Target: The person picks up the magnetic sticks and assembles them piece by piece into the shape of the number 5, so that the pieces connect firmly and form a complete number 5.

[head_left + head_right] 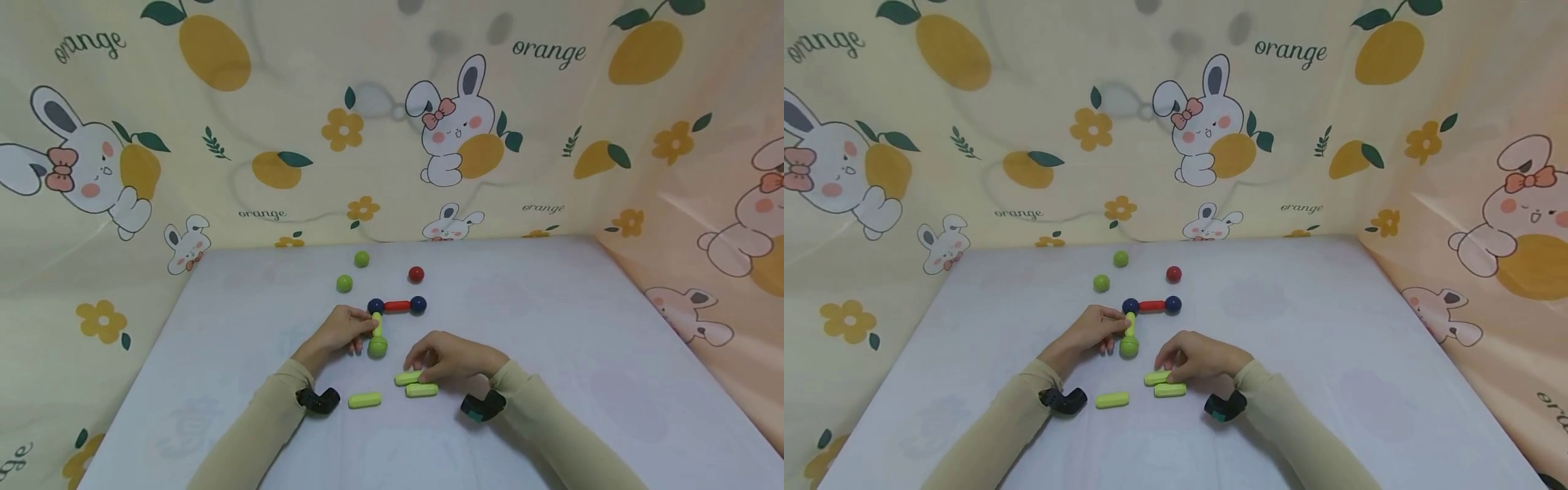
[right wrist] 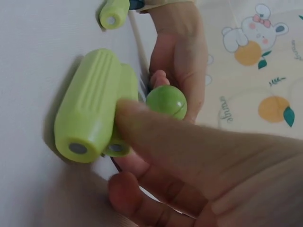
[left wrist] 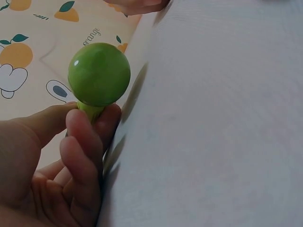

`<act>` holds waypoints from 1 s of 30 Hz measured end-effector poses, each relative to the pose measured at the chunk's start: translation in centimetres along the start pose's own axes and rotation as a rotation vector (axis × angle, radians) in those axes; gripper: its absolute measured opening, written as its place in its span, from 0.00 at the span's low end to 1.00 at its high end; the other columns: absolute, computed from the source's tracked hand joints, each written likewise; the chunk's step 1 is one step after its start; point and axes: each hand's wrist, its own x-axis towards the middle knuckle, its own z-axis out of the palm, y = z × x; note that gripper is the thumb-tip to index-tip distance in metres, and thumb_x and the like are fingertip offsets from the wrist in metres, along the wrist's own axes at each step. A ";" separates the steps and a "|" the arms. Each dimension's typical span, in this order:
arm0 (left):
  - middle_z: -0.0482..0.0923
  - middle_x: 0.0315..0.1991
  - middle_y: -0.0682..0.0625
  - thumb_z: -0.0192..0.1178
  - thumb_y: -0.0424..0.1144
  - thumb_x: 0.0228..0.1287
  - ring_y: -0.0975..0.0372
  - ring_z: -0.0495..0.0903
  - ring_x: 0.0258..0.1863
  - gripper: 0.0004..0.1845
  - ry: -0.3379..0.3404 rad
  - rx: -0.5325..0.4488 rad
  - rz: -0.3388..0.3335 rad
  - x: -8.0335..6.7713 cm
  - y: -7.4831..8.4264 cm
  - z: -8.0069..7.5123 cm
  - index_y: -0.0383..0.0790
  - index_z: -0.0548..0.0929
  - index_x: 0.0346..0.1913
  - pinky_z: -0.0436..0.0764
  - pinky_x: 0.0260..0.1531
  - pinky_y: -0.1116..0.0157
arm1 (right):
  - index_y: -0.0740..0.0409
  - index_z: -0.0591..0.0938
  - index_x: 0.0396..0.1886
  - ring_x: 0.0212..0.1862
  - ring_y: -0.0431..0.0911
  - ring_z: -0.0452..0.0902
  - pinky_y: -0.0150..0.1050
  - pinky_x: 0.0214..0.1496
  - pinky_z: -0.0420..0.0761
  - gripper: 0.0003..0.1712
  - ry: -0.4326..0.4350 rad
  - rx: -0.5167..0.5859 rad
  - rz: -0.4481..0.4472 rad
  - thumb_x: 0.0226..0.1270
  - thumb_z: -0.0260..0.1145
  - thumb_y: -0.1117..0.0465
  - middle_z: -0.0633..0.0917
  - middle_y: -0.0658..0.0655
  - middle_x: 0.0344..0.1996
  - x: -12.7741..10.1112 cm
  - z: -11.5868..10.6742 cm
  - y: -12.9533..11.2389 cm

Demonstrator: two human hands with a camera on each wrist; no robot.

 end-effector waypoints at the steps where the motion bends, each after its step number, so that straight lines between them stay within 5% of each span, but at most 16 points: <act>1: 0.87 0.31 0.49 0.65 0.42 0.69 0.68 0.72 0.11 0.17 -0.001 0.001 0.005 0.0 0.0 0.0 0.32 0.85 0.53 0.71 0.13 0.74 | 0.55 0.88 0.48 0.32 0.38 0.74 0.28 0.37 0.75 0.13 0.004 0.000 0.001 0.63 0.73 0.64 0.83 0.49 0.33 0.0 0.0 0.0; 6: 0.86 0.31 0.49 0.64 0.41 0.70 0.68 0.72 0.11 0.17 -0.005 -0.003 0.025 0.2 -0.2 -0.1 0.31 0.85 0.53 0.71 0.13 0.74 | 0.55 0.87 0.50 0.31 0.38 0.73 0.28 0.36 0.74 0.14 0.002 -0.005 0.001 0.64 0.72 0.65 0.82 0.49 0.32 0.2 0.0 0.2; 13: 0.86 0.30 0.49 0.65 0.41 0.69 0.69 0.72 0.11 0.17 -0.008 -0.016 0.022 0.1 -0.2 0.0 0.31 0.85 0.53 0.71 0.13 0.74 | 0.56 0.88 0.52 0.38 0.39 0.78 0.31 0.44 0.78 0.14 0.038 -0.002 0.023 0.67 0.68 0.65 0.89 0.52 0.45 -0.1 -0.6 0.7; 30: 0.87 0.32 0.48 0.65 0.41 0.69 0.68 0.73 0.12 0.19 0.000 -0.007 -0.002 0.2 -0.1 0.1 0.32 0.84 0.55 0.71 0.13 0.74 | 0.58 0.88 0.52 0.44 0.42 0.80 0.39 0.52 0.84 0.14 0.188 -0.077 0.060 0.67 0.69 0.66 0.87 0.55 0.47 1.7 -2.0 0.7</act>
